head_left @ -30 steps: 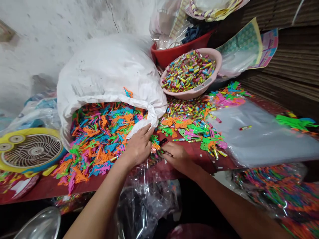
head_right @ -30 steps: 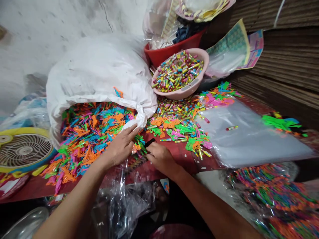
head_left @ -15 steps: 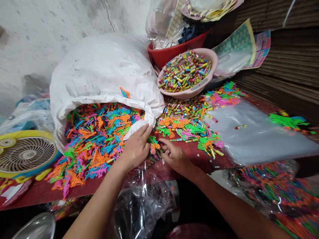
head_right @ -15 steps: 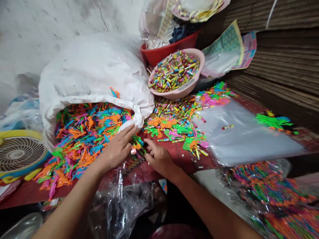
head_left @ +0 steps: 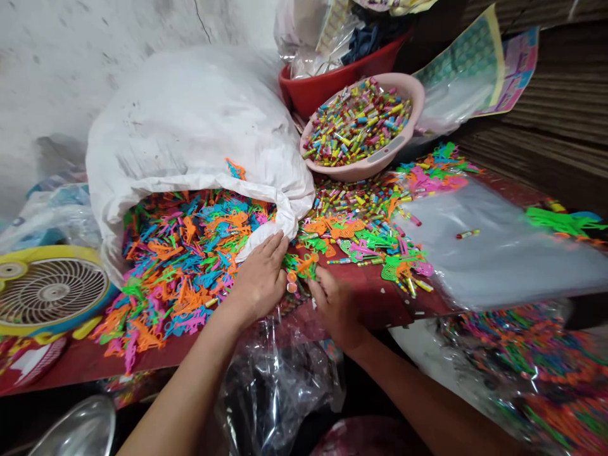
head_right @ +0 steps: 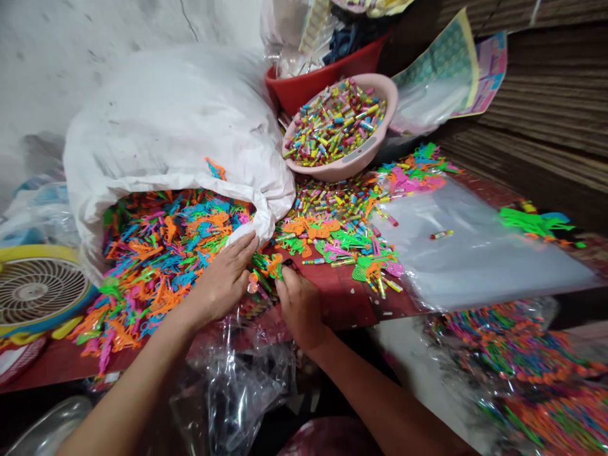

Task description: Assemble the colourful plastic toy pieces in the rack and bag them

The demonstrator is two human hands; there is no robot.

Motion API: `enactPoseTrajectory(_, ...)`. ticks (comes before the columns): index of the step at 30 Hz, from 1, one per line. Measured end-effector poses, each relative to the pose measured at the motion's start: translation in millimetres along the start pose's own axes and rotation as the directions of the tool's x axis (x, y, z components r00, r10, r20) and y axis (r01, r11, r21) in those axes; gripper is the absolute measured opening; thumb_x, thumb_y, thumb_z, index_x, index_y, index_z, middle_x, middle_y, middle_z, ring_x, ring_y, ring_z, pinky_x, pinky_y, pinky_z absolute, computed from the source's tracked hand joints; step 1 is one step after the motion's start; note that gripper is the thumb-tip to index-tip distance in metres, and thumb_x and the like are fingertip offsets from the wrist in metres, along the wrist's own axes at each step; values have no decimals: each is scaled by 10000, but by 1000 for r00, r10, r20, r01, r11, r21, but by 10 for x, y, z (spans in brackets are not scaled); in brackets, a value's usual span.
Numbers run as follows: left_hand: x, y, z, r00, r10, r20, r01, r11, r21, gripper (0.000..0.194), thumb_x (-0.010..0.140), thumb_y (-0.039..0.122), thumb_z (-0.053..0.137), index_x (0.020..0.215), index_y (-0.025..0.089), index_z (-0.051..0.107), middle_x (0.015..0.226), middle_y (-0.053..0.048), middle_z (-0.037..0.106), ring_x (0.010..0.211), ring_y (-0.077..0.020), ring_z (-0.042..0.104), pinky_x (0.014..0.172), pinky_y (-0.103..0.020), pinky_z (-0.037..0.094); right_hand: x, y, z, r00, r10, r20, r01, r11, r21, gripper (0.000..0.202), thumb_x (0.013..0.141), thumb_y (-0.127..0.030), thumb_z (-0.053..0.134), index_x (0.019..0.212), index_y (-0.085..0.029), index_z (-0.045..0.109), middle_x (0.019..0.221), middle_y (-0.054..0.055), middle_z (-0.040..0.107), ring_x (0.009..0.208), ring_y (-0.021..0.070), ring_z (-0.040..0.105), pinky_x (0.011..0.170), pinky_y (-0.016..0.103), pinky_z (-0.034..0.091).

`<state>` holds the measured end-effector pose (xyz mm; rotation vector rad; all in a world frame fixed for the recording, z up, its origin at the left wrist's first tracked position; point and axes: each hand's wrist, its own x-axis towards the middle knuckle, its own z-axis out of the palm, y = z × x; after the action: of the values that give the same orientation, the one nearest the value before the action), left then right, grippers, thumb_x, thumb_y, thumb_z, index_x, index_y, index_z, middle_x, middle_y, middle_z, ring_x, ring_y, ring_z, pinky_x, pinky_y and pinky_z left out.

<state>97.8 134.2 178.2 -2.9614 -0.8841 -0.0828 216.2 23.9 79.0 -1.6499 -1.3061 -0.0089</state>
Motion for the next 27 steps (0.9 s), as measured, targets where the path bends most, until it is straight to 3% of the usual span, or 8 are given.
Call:
enactPoseTrajectory(3, 2, 7, 2, 1000, 21, 1, -21, 1000, -9, 620, 879, 199, 382, 1488, 82, 374, 1600, -137, 334, 1492, -242, 292, 1237, -421, 270, 238, -182, -226, 976, -181, -122, 181, 983, -7, 251, 1010, -295, 442, 1094, -182, 650, 853, 78, 714, 801, 193, 659, 716, 282, 470)
enactPoseTrajectory(7, 9, 22, -14, 1000, -12, 19, 12, 1000, -9, 635, 874, 194, 379, 1494, 57, 365, 1604, -156, 319, 1491, -251, 294, 1238, -424, 264, 762, -92, -525, 955, -148, -257, 145, 989, -30, 227, 1016, -260, 429, 1118, -185, 617, 876, 50, 692, 773, 169, 621, 720, 285, 452)
enactPoseTrajectory(11, 12, 16, -11, 1000, -21, 24, 22, 999, -40, 651, 854, 168, 375, 1493, 44, 372, 1604, -165, 314, 1489, -265, 299, 1237, -439, 267, 1021, 358, -605, 996, -88, -9, 86, 987, -136, 180, 949, -205, 505, 1073, -166, 630, 879, 73, 689, 794, 201, 613, 726, 306, 444)
enactPoseTrajectory(15, -5, 4, -5, 1000, -24, -10, 23, 994, -110, 661, 854, 168, 369, 1507, 66, 364, 1607, -156, 312, 1480, -267, 319, 1232, -443, 276, 828, 485, -620, 997, 35, 76, -16, 973, -230, 187, 915, -190, 530, 1063, -162, 640, 983, 117, 674, 887, 231, 606, 757, 321, 439)
enactPoseTrajectory(17, -20, 7, -6, 998, -34, -55, 26, 990, -137, 658, 858, 173, 364, 1511, 95, 363, 1617, -142, 294, 1483, -267, 313, 1226, -464, 283, 620, 357, -585, 992, 3, 123, 9, 995, -99, 165, 935, -211, 511, 997, -188, 662, 984, 89, 662, 883, 208, 604, 771, 309, 440)
enactPoseTrajectory(20, -38, 19, -6, 990, -109, -93, 97, 988, -118, 649, 863, 185, 359, 1508, 116, 359, 1593, -147, 343, 1468, -291, 336, 1212, -554, 263, 317, 143, -406, 936, -140, 322, 62, 968, 242, 106, 883, -184, 574, 912, -207, 674, 872, 25, 643, 784, 163, 588, 720, 269, 438)
enactPoseTrajectory(24, -31, 26, -8, 988, -153, -37, 150, 986, -71, 645, 872, 192, 351, 1506, 73, 345, 1489, -182, 481, 1370, -313, 464, 1158, -541, 353, 143, 96, -129, 937, -109, 333, -2, 948, 317, 139, 793, -74, 581, 839, -184, 652, 731, -6, 580, 676, 147, 530, 632, 266, 382)
enactPoseTrajectory(27, -14, 25, -19, 993, -120, 3, 120, 992, -44, 645, 876, 193, 350, 1508, 64, 345, 1516, -182, 444, 1368, -321, 461, 1136, -504, 393, 197, 91, -141, 938, -126, 324, 11, 943, 333, 126, 833, -102, 569, 754, -185, 622, 683, -11, 570, 656, 140, 517, 630, 267, 361)
